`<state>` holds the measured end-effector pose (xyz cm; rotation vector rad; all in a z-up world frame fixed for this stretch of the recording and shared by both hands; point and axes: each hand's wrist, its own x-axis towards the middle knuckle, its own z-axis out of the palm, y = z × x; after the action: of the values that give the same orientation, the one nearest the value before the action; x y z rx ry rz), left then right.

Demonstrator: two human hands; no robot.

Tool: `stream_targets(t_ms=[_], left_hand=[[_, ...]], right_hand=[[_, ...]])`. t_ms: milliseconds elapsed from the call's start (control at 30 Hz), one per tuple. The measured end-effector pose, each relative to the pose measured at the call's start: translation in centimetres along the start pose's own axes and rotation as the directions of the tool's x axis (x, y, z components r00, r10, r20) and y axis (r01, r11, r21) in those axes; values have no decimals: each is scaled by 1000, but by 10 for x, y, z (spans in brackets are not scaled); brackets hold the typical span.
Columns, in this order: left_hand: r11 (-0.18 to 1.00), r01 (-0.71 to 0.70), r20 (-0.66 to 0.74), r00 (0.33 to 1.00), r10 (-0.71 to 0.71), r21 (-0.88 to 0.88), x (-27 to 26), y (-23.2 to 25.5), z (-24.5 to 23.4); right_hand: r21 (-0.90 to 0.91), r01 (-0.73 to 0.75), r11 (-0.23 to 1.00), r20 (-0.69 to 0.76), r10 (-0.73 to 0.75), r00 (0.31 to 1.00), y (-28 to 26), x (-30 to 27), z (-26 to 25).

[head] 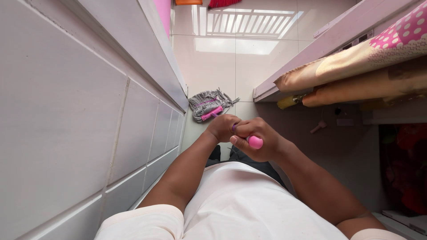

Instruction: The person sweeps scraps of paper into a dustpan and then mops the floor in a hallway and on a balcony.

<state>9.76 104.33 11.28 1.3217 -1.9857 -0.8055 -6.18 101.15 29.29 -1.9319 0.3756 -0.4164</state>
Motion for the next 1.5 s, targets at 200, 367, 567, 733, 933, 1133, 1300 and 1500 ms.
stream_targets(t_ms=[200,367,567,733,933,1133,1300,1500], left_hand=[[979,202,-39,979,-202,-10,1,-39,7],[733,457,87,871,-483,-504,-2,-71,28],[919,394,-4,919,-394,29,-8,-18,41],[939,330,67,939,-336,95,-12,45,72],[976,218,90,972,-216,-10,-16,118,142],[998,-32,61,998,28,52,-31,172,215],[996,89,5,996,-89,16,-40,194,257],[907,421,-56,906,-419,16,-25,185,309]], right_hand=[[-200,69,977,-4,-72,997,28,-3,38],[-214,30,976,28,-25,999,63,-1,51],[-197,79,977,-20,-85,996,58,-46,47],[-168,76,983,-5,-78,997,21,-104,22],[-47,-55,997,60,58,997,-17,-185,-17],[-1,-59,998,58,59,997,-22,-272,-23],[-11,17,1000,-40,-17,999,-4,-339,-10],[-94,169,981,-14,-171,985,38,-376,-14]])
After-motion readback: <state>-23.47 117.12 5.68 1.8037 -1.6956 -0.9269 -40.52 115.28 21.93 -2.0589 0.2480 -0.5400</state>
